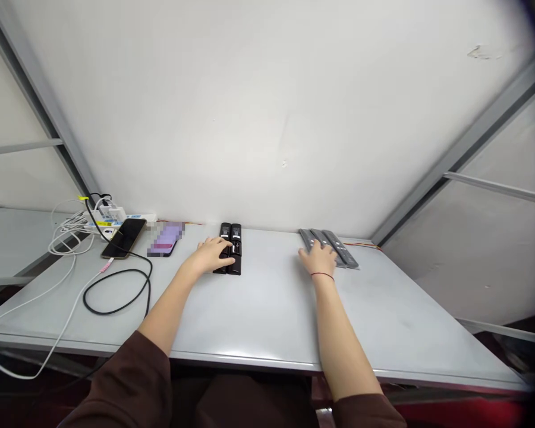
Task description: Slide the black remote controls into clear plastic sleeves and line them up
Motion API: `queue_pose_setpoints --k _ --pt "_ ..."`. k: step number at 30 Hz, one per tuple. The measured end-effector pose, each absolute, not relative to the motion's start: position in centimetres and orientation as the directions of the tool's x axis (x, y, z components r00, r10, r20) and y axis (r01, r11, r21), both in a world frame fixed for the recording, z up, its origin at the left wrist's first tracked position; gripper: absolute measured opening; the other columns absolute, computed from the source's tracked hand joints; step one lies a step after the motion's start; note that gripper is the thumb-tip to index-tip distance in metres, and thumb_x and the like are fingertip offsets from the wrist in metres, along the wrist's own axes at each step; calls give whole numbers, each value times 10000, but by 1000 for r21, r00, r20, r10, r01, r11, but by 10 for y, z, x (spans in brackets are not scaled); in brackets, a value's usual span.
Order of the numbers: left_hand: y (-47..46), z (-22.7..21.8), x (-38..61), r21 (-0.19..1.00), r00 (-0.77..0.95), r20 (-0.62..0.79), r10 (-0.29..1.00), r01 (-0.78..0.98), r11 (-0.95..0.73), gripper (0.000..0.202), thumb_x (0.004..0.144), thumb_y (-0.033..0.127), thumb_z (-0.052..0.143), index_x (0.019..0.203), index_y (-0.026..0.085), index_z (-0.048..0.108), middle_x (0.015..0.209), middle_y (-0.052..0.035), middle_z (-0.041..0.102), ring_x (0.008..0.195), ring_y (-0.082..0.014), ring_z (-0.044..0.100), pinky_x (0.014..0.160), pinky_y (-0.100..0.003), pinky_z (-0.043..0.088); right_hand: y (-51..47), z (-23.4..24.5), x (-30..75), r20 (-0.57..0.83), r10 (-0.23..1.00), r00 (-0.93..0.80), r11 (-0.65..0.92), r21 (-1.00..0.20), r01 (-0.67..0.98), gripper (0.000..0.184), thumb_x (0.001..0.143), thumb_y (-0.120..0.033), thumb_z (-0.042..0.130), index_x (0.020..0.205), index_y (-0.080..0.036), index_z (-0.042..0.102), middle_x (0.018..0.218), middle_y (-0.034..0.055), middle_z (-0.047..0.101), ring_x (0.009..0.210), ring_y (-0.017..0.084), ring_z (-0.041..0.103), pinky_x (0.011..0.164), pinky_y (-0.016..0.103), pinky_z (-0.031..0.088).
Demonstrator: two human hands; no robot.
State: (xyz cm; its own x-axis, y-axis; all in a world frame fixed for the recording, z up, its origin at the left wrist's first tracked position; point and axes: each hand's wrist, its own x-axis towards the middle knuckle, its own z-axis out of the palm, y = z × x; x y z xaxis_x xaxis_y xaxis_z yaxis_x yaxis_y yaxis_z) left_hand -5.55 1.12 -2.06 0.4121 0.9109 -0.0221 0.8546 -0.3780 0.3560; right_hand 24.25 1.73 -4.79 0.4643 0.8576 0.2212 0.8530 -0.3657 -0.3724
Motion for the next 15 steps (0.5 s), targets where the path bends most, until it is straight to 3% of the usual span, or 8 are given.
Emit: queue_pose_setpoints --k 4,9,12,15 --pt "14 -25 -52 384 425 104 899 817 -430 396 853 443 424 1172 246 552 1240 -47 547 1159 -249 439 985 -423 352 17 -53 261 148 795 588 -498 -392 773 394 788 -302 536 1082 -48 603 1211 330 436 1131 451 411 805 535 390" --pt "15 -29 -45 368 455 156 877 797 -479 347 872 391 419 1124 228 593 1191 -46 589 1107 -222 497 971 -365 380 21 -53 258 115 796 594 -494 -445 747 438 780 -303 536 1132 -40 540 1201 332 464 1172 452 381 858 509 364" --pt "13 -30 -40 356 479 187 858 781 -513 325 883 368 415 1097 223 611 1164 -41 611 1081 -208 520 959 -342 393 24 -53 259 12 814 580 -457 -604 654 499 723 -268 603 1158 -60 473 1179 320 494 1130 409 450 863 459 370" --pt "12 -31 -36 364 496 215 841 758 -540 309 891 352 408 1069 220 624 1145 -28 627 1059 -200 533 946 -333 404 27 -56 260 -79 843 532 -405 -744 531 426 687 -302 637 1050 -138 484 1042 230 579 977 324 547 762 397 418"
